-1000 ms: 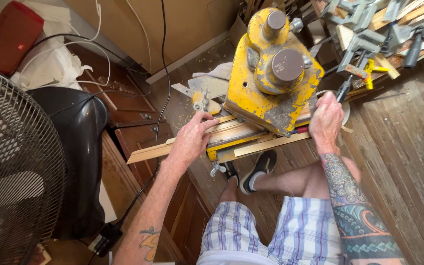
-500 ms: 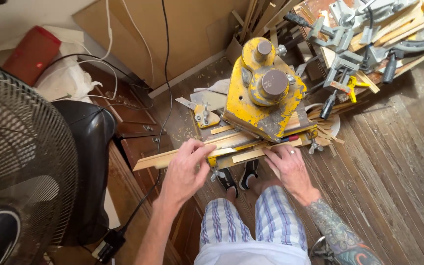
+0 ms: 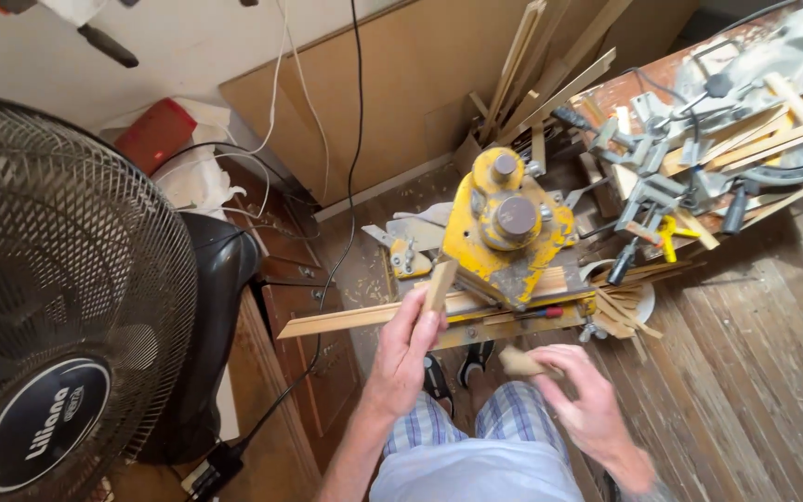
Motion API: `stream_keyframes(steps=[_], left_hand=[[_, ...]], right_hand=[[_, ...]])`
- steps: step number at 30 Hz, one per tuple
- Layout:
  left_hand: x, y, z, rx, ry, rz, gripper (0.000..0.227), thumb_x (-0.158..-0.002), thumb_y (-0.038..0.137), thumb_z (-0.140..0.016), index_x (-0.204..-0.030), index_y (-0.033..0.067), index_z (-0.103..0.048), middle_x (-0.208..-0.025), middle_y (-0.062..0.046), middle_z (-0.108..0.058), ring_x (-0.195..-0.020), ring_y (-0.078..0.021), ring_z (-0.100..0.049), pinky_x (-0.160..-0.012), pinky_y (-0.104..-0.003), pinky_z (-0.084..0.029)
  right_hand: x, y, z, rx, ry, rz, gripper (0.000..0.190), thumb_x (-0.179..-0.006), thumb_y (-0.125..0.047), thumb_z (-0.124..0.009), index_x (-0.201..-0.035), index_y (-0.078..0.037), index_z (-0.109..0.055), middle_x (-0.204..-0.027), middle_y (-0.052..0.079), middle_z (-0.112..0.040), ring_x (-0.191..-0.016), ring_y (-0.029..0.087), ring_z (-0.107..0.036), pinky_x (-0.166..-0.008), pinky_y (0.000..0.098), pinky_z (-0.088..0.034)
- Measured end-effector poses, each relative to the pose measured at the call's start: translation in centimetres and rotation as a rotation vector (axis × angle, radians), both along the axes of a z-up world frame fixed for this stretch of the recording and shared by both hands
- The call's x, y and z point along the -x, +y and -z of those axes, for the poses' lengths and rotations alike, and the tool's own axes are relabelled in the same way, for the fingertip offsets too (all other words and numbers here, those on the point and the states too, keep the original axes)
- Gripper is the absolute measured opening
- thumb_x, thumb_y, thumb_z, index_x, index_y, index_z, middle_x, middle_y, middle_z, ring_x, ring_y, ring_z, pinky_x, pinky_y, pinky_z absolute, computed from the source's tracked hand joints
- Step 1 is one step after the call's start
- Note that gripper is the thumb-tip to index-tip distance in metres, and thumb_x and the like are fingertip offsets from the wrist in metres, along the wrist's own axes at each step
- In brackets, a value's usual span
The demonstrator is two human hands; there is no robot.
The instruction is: Checking the fit of wooden joints and shaping a piece of wood using a shaper machine
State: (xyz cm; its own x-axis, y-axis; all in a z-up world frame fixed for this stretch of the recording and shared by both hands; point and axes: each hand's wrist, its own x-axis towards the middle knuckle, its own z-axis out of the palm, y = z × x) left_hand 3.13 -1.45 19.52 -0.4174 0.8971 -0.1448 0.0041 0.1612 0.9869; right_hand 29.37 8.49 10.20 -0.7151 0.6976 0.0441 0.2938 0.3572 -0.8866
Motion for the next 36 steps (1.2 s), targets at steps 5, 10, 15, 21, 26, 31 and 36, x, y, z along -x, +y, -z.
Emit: stream_keyframes(steps=[5,10,15,21,26,31,36], left_hand=[[-3.1,5.9,-2.4,-0.205,-0.11,-0.01,0.048,-0.106,0.028,-0.04,-0.147,0.006,-0.051,-0.104,-0.004,-0.05,-0.089,-0.0136,-0.048,-0.076,-0.028,-0.045],[-3.9,10.2,-5.2,-0.372,-0.034,-0.072,0.039,-0.107,0.02,-0.053,-0.142,0.0014,-0.056,-0.121,-0.01,-0.063,-0.11,-0.0187,-0.067,-0.102,-0.032,-0.058],[-3.7,10.3,-6.3,-0.389,-0.08,-0.078,0.033,-0.104,0.015,-0.059,-0.135,0.0023,-0.061,-0.12,-0.012,-0.067,-0.111,-0.0222,-0.071,-0.102,-0.034,-0.06],[-4.0,10.3,-6.9,-0.266,-0.091,-0.065,0.032,-0.099,0.017,-0.066,-0.128,0.0058,-0.067,-0.114,-0.008,-0.076,-0.104,-0.015,-0.072,-0.099,-0.031,-0.061],[-4.5,10.6,-7.3,-0.126,-0.411,-0.073,0.039,-0.093,0.02,-0.07,-0.128,0.0039,-0.067,-0.117,-0.011,-0.076,-0.104,-0.0189,-0.074,-0.091,-0.035,-0.065],[-4.8,10.9,-7.1,-0.04,-0.73,0.015,0.048,-0.089,0.02,-0.073,-0.134,0.0034,-0.065,-0.123,-0.012,-0.075,-0.101,-0.0185,-0.073,-0.088,-0.035,-0.063],[-4.5,10.9,-7.2,-0.093,-0.7,0.024,0.045,-0.088,0.022,-0.074,-0.128,0.0011,-0.068,-0.124,-0.014,-0.074,-0.106,-0.0191,-0.072,-0.088,-0.039,-0.063]], right_hand=[[1.9,3.0,-6.3,0.286,0.153,0.267,0.035,-0.103,-0.017,-0.05,-0.132,-0.002,-0.063,-0.114,0.012,-0.075,-0.105,0.024,-0.075,-0.091,0.0349,-0.064],[6.5,6.4,-9.4,0.32,0.389,0.196,0.039,-0.106,-0.022,-0.045,-0.136,-0.004,-0.062,-0.131,0.01,-0.065,-0.104,0.019,-0.068,-0.073,0.0282,-0.064],[6.7,7.7,-9.7,0.303,0.432,0.176,0.036,-0.105,-0.024,-0.052,-0.135,-0.007,-0.063,-0.114,0.007,-0.064,-0.097,0.017,-0.066,-0.07,0.0287,-0.067],[6.6,8.6,-11.8,0.235,0.495,0.178,0.031,-0.103,-0.011,-0.059,-0.13,0.001,-0.066,-0.116,0.008,-0.069,-0.114,0.019,-0.065,-0.107,0.0307,-0.054],[4.0,9.8,-12.6,-0.562,0.358,-0.002,0.024,-0.097,-0.018,-0.062,-0.118,-0.009,-0.071,-0.125,0.011,-0.067,-0.124,0.031,-0.054,-0.109,0.044,-0.05],[3.9,10.5,-16.9,-0.873,0.246,-0.404,0.027,-0.098,-0.01,-0.064,-0.123,-0.01,-0.072,-0.132,0.011,-0.061,-0.127,0.028,-0.053,-0.11,0.0418,-0.055],[4.0,11.2,-17.3,-0.704,0.322,-0.494,0.03,-0.102,-0.01,-0.05,-0.124,-0.002,-0.069,-0.131,0.013,-0.065,-0.13,0.034,-0.059,-0.113,0.0452,-0.055]])
